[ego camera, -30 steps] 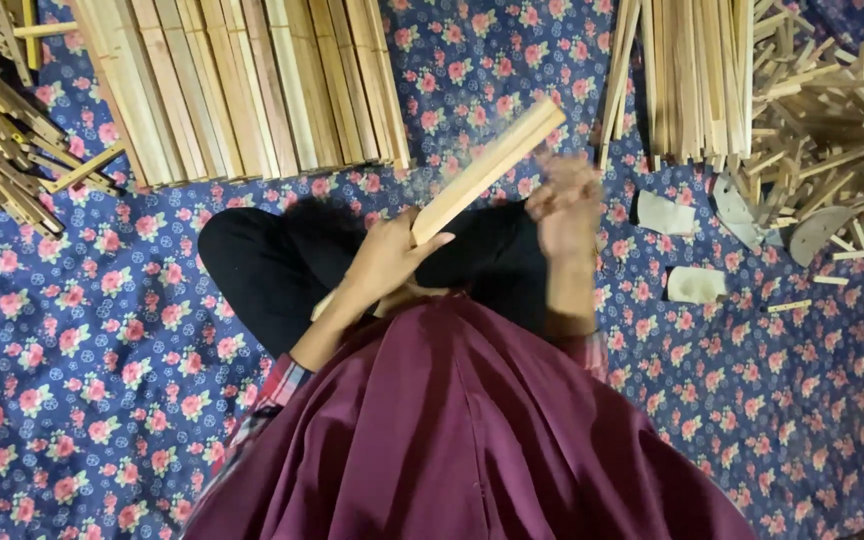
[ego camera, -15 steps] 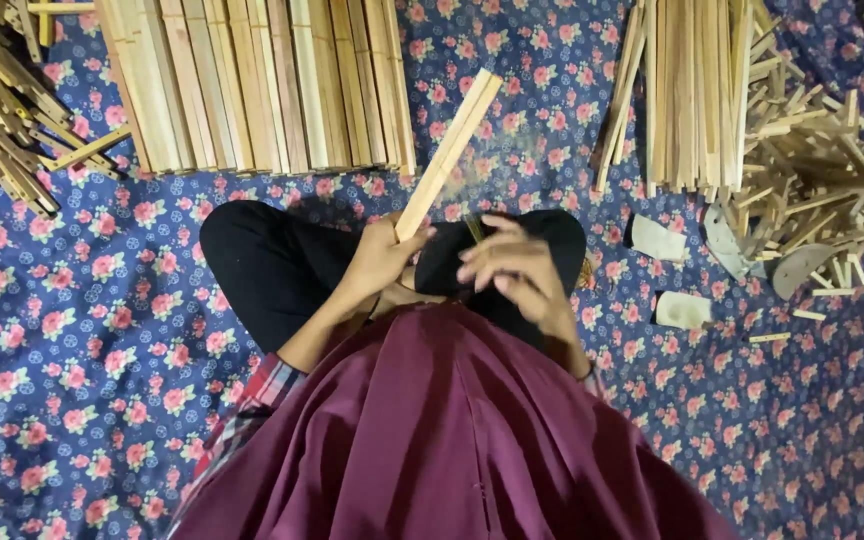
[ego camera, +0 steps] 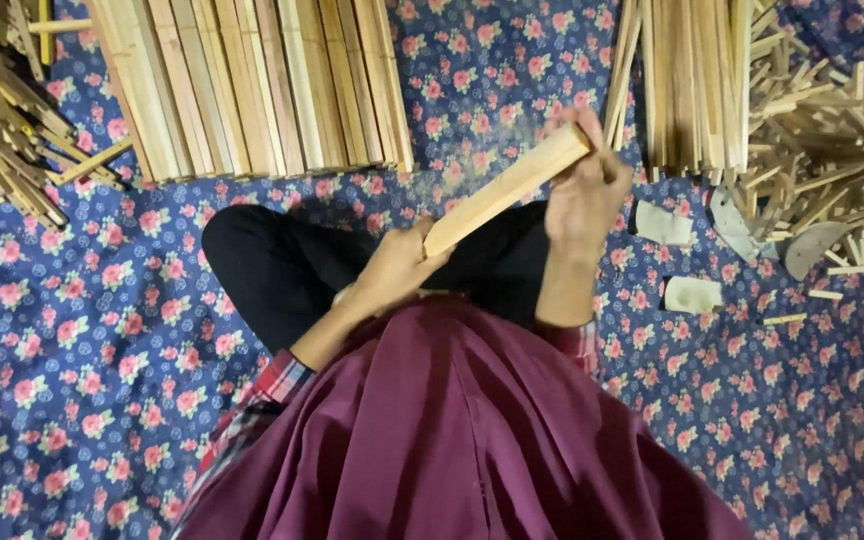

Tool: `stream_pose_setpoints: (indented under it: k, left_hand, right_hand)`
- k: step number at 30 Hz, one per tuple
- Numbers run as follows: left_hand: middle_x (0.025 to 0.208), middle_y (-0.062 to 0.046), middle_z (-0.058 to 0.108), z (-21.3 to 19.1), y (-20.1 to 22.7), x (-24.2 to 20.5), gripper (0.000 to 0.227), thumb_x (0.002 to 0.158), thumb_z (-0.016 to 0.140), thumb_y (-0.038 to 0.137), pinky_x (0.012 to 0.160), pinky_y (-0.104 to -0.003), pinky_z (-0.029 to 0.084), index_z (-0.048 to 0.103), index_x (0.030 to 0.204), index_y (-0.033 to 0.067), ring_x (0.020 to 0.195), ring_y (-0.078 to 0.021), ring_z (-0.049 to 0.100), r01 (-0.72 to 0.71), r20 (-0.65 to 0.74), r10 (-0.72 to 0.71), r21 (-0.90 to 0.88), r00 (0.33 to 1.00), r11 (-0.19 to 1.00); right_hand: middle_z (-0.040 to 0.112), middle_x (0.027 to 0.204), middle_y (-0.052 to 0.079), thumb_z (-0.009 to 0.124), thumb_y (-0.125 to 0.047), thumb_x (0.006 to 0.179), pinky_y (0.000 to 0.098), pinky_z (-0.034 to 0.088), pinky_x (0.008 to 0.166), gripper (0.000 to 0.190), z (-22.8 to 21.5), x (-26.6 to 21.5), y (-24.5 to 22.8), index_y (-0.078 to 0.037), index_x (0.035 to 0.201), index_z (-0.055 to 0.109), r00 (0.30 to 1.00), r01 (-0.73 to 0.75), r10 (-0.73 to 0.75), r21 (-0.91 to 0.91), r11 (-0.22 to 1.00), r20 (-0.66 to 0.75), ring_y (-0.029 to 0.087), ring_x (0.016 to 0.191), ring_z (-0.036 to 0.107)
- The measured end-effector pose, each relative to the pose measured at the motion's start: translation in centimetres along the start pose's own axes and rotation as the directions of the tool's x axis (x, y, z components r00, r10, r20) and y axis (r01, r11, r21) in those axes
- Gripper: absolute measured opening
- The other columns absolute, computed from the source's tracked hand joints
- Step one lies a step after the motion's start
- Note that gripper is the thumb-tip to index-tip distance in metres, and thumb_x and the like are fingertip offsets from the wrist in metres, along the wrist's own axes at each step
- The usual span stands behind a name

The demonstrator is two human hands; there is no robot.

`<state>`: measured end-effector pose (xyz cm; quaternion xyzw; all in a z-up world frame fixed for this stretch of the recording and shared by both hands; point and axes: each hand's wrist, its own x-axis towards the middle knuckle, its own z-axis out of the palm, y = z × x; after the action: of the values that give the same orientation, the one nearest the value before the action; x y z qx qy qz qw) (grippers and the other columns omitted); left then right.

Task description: Sorting and stacking thin wooden sticks on a floral sheet

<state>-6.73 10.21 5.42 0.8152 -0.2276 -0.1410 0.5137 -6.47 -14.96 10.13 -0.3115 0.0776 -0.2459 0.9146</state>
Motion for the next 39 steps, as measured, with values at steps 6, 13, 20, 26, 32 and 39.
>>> stream_pose_setpoints:
  k: [6, 13, 20, 26, 32, 39]
  left_hand:
    - [0.072, -0.023, 0.071, -0.6, -3.1, 0.3, 0.042, 0.092, 0.068, 0.034, 0.062, -0.050, 0.058, 0.062, 0.120, 0.0031, 0.071, -0.0437, 0.074, -0.113, 0.105, 0.071, 0.480, 0.992, 0.870]
    - [0.077, -0.026, 0.071, 2.1, -1.9, 0.3, 0.040, 0.091, 0.068, 0.037, 0.068, -0.056, 0.058, 0.063, 0.110, 0.0026, 0.079, -0.0485, 0.073, 0.019, 0.111, -0.072, 0.417, 0.991, 0.909]
    - [0.078, -0.026, 0.071, 4.1, -1.6, 1.6, 0.036, 0.089, 0.066, 0.026, 0.070, -0.057, 0.059, 0.065, 0.115, 0.0010, 0.085, -0.0502, 0.072, 0.164, 0.046, -0.184, 0.279, 0.982, 0.946]
    - [0.089, -0.033, 0.071, 2.1, 2.1, 1.8, 0.044, 0.094, 0.062, 0.035, 0.076, -0.057, 0.059, 0.065, 0.113, -0.0057, 0.094, -0.0520, 0.070, 0.206, 0.079, -0.226, 0.202, 0.971, 0.957]
    - [0.088, -0.033, 0.071, 3.6, 1.1, 3.7, 0.037, 0.096, 0.061, 0.027, 0.076, -0.055, 0.059, 0.065, 0.109, -0.0071, 0.095, -0.0545, 0.069, 0.134, 0.037, -0.143, 0.176, 0.989, 0.975]
    - [0.074, -0.019, 0.068, 2.9, -1.3, 4.3, 0.064, 0.089, 0.079, 0.031, 0.052, -0.033, 0.060, 0.053, 0.127, -0.0132, 0.060, -0.0230, 0.071, 0.195, 0.282, -0.119, -0.260, 0.952, 0.946]
  right_hand:
    - [0.067, 0.074, 0.018, 0.087, 0.001, 0.078, 0.0188, 0.042, 0.037, 0.028, -2.0, 2.5, -1.8, 0.011, 0.100, 0.073, 0.959, 0.239, -0.083, -0.610, 0.756, 0.272, 0.007, 0.048, 0.046]
    - [0.063, 0.075, 0.012, 0.061, -0.039, 0.097, 0.0245, 0.052, 0.053, 0.032, -1.3, 3.4, 2.0, -0.011, 0.109, 0.056, 0.999, 0.012, 0.007, -0.407, 0.913, 0.045, 0.016, 0.061, 0.063]
    - [0.064, 0.073, 0.003, 0.060, -0.040, 0.102, 0.0309, 0.067, 0.056, 0.033, 1.3, -2.1, 7.8, -0.010, 0.116, 0.058, 0.972, -0.112, 0.006, -0.437, 0.893, -0.236, 0.013, 0.058, 0.067]
    - [0.070, 0.114, 0.012, 0.047, -0.057, 0.099, 0.0447, 0.063, 0.099, 0.048, 0.7, 1.6, 4.1, -0.016, 0.120, 0.059, 0.964, -0.263, 0.251, -0.189, 0.946, -0.088, 0.024, 0.105, 0.074]
    - [0.073, 0.081, 0.008, 0.053, -0.057, 0.099, 0.0343, 0.068, 0.065, 0.045, 0.9, -0.1, 9.5, -0.013, 0.106, 0.058, 0.984, -0.168, 0.134, -0.385, 0.907, -0.115, 0.019, 0.068, 0.075]
    - [0.072, 0.077, 0.007, 0.064, -0.048, 0.098, 0.0391, 0.068, 0.064, 0.037, -0.6, 1.4, 8.4, -0.011, 0.093, 0.064, 0.956, -0.292, 0.257, -0.360, 0.886, -0.144, 0.019, 0.065, 0.074]
